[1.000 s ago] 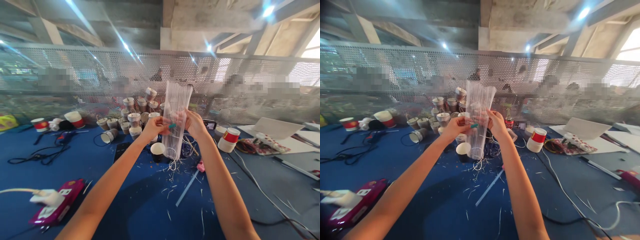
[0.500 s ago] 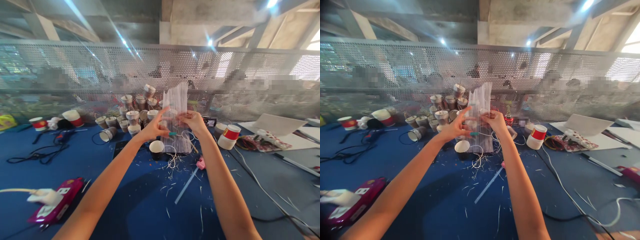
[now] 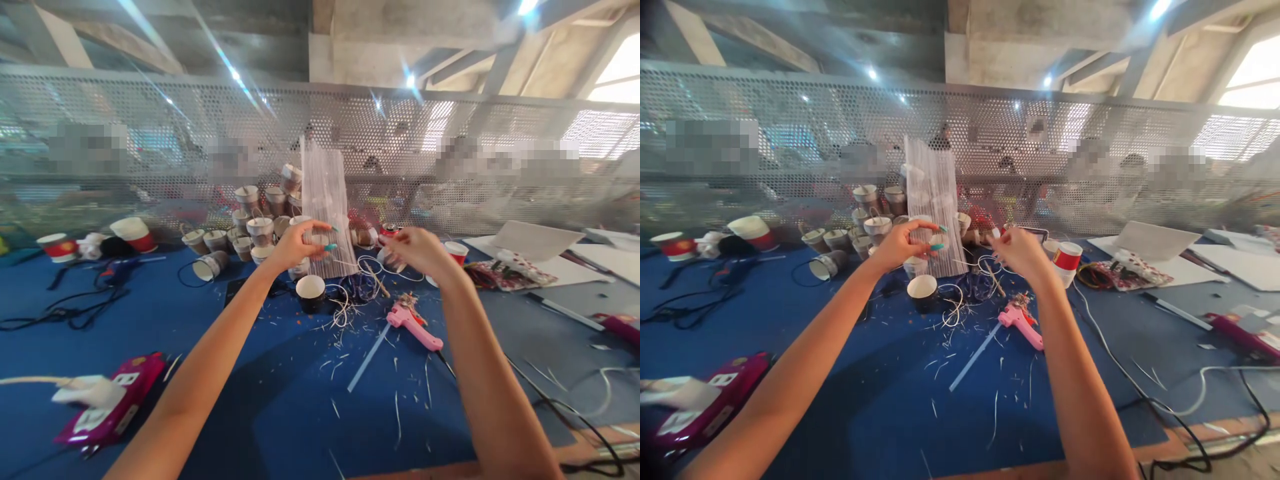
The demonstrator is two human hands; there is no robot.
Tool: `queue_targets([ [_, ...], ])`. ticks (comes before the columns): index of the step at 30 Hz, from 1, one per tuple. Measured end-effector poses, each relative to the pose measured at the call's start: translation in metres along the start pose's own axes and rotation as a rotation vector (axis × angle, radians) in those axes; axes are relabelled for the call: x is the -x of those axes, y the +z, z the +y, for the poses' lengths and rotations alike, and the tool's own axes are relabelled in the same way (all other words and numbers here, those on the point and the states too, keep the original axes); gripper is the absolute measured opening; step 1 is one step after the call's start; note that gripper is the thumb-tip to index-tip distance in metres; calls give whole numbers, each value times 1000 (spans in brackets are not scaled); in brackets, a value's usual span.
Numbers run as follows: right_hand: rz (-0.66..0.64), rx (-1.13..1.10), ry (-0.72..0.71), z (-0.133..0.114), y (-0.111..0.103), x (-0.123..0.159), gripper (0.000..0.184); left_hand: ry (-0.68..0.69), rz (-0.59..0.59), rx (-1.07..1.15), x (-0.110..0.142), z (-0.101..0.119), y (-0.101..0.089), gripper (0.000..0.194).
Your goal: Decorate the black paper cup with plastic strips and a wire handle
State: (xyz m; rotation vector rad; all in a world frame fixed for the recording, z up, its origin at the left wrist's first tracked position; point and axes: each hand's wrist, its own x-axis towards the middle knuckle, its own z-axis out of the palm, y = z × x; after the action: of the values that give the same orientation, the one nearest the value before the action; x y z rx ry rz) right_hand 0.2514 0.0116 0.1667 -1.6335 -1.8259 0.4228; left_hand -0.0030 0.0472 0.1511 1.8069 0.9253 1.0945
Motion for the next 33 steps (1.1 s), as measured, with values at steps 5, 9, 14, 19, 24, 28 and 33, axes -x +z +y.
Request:
queue_targets([
  [5,-349,201,-156,14,74,44,39,70,72,-42,-1,-4,-7,39],
  [9,-274,518,-63,49,108,71,40,80,128,-58,-1,-4,-13,41],
  [14,-241,639,50,80,100,67,35,71,152,-17,-1,-2,-20,40],
  [19,-134,611,39,61,86,49,40,80,167,-15,-1,-1,-21,41],
  [24,-109,423,104,28,104,17,43,90,139,-50,-1,-2,-21,40],
  [28,-262,361,330,19,127,-16,59,106,164,-117,0,-1,-23,40],
  [33,-413,238,411,26,137,-47,34,111,149,-95,1,1,-25,38],
])
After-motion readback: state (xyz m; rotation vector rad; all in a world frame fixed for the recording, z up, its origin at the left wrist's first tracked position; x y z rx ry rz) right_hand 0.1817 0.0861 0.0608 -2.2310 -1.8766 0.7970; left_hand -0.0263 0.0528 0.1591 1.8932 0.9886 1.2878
